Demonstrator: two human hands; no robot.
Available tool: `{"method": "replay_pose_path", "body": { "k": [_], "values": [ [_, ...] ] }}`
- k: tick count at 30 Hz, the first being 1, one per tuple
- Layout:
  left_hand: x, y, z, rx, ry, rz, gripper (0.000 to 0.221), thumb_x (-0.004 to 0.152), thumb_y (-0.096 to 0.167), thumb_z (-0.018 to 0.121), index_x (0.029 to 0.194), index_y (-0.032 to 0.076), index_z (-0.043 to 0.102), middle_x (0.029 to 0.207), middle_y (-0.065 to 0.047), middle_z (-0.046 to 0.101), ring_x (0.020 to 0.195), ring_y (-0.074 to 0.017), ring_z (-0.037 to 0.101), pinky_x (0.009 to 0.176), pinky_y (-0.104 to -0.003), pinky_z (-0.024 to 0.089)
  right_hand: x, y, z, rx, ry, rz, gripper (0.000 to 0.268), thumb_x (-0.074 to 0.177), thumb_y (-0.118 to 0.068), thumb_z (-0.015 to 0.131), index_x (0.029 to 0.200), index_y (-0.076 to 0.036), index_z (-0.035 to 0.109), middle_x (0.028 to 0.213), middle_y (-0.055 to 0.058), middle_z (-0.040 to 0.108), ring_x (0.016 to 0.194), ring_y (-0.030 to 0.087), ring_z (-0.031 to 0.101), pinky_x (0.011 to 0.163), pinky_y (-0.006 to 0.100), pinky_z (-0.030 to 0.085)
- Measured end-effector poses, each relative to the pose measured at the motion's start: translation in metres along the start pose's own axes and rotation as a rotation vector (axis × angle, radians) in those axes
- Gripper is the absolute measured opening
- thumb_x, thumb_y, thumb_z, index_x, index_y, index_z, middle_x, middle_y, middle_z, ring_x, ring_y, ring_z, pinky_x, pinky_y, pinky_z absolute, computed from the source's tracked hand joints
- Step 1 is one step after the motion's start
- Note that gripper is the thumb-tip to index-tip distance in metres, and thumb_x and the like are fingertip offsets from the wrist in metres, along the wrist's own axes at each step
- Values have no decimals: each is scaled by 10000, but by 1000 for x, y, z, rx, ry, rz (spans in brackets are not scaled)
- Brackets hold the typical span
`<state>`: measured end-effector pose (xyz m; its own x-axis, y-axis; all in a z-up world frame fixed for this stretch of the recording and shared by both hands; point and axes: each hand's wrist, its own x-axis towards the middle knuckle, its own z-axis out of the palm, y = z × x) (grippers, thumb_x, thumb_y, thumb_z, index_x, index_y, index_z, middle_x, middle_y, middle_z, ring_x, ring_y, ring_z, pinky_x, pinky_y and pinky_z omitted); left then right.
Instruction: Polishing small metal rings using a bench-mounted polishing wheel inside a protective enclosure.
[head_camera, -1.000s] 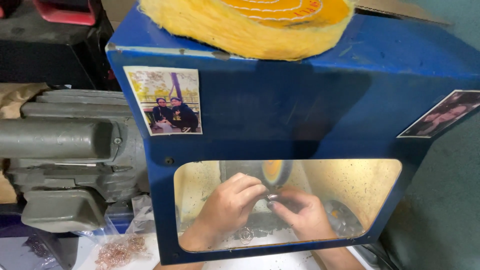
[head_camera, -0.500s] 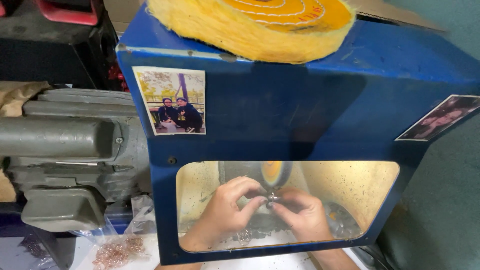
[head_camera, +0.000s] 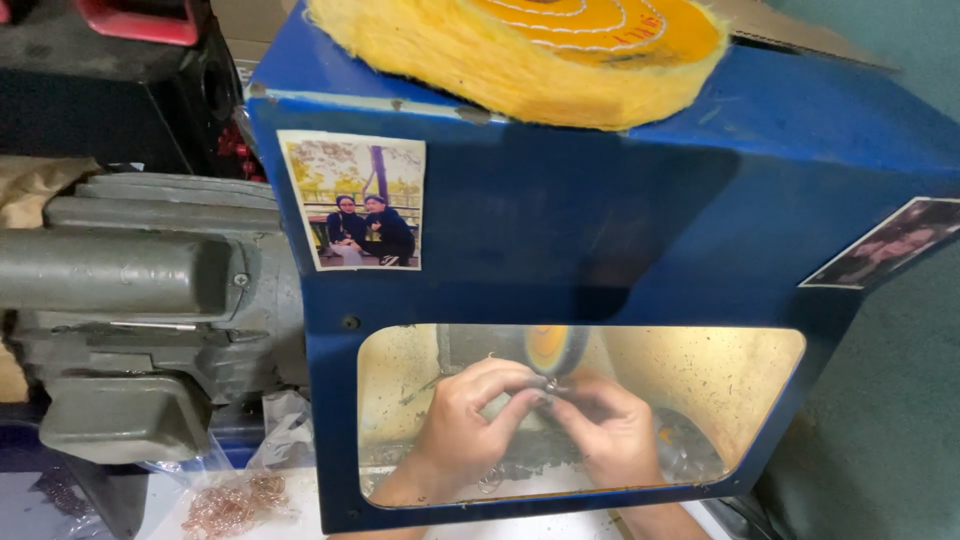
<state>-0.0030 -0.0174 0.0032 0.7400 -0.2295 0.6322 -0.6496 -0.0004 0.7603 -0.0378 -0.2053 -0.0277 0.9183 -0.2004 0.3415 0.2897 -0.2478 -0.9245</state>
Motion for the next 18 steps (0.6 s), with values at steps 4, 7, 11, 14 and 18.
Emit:
{"method": "replay_pose_path", "body": {
  "k": [4, 7, 11, 14, 18],
  "values": [
    [-2, -5, 2, -18, -21, -44, 111, 929, 104, 708, 986, 32, 769, 951, -93, 785, 889, -206, 759, 845, -321, 641, 3, -5, 5, 2, 38, 200, 141, 771, -58, 856, 906, -25, 831, 897, 72, 841, 847, 159, 763, 811, 304, 631],
    [-2, -11, 7, -23, 37, -56, 92, 921, 121, 715, 925, 50, 773, 911, -62, 779, 842, -184, 748, 786, -293, 613, 6, -4, 5, 12, 23, 304, 138, 763, -110, 876, 873, -33, 840, 854, 79, 847, 802, 156, 756, 765, 303, 612],
    [1, -1, 3, -6, 14, -44, 127, 929, 126, 712, 990, 33, 773, 955, -89, 782, 886, -200, 756, 832, -309, 636, 4, -10, 7, 37, 50, 217, 127, 787, -57, 846, 909, -23, 835, 893, 69, 838, 847, 151, 745, 819, 297, 601],
    [2, 3, 0, -3, -6, -13, 124, 914, 143, 727, 979, 43, 759, 961, -82, 777, 894, -201, 753, 836, -319, 626, 2, -4, 3, -12, 43, 73, 89, 781, -34, 833, 869, -42, 820, 896, 66, 818, 834, 154, 748, 783, 288, 608],
    [-2, 5, 1, -18, -33, -13, 181, 872, 238, 803, 931, 84, 729, 916, -38, 758, 841, -170, 727, 797, -303, 582, -1, -23, -4, -302, -69, -278, 58, 824, -158, 809, 863, -116, 800, 847, 11, 771, 748, 106, 733, 685, 221, 571]
  ]
}}
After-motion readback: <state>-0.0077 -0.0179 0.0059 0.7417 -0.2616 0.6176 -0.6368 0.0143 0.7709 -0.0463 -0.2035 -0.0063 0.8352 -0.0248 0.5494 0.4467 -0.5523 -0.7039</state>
